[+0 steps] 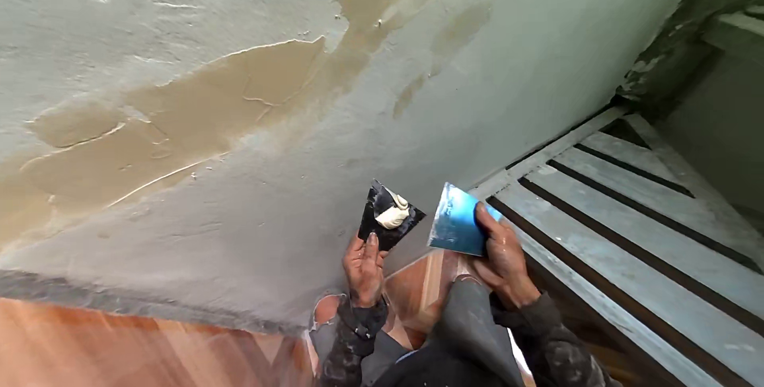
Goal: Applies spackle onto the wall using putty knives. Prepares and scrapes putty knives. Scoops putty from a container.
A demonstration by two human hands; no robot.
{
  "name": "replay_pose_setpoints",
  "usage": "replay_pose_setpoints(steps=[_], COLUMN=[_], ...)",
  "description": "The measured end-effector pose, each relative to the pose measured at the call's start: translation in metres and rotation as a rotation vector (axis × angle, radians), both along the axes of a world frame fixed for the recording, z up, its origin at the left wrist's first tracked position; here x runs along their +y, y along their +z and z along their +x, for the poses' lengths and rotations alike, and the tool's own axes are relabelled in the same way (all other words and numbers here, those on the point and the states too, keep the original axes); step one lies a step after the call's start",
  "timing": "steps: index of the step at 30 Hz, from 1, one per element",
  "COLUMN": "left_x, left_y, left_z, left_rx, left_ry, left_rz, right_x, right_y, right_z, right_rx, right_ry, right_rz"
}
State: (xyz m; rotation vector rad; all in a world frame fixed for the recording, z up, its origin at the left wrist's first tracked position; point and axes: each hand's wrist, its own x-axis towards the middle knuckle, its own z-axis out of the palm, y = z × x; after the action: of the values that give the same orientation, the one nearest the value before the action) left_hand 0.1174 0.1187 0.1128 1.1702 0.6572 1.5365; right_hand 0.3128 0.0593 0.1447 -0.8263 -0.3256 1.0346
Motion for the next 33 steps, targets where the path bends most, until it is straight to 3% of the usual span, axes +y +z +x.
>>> replay_pose_setpoints(steps=[2,6,12,15,20,23,28,33], left_x=[0.003,0.002,0.009,0.009,0.001,-0.001,-0.006,-0.004], left_y=[-0.007,-0.008,-0.021,-0.048,-0.103,-0.117,-0.116,-0.126], left_z=[-0.001,-0.002,-0.028,-0.054,-0.086,-0.099,-0.111,-0.118], left_rx=[0.182,0.359,0.628,0.781,0.742,0.719,0.631,0.615], left_ry=[0.128,0.262,0.144,0.170,0.173,0.160,0.130,0.072], left_rz=[0.200,0.419,0.678,0.522,-0.029,-0.116,-0.183,-0.203], right_x=[0.004,0.013,0.012,0.017,0.071,0.103,0.112,0.121], right_y=[0.005,0.002,0.009,0.007,-0.006,-0.007,-0.018,-0.010], right_z=[-0.015,-0.036,-0.050,-0.063,-0.105,-0.129,-0.149,-0.153], right_rx=[0.288,0.477,0.566,0.304,-0.778,-1.118,-1.185,-1.147], right_ry=[0.108,0.187,0.227,0.111,-0.440,-0.650,-0.724,-0.737], right_rz=[-0.056,-0.148,-0.096,0.040,0.386,0.323,0.060,-0.055])
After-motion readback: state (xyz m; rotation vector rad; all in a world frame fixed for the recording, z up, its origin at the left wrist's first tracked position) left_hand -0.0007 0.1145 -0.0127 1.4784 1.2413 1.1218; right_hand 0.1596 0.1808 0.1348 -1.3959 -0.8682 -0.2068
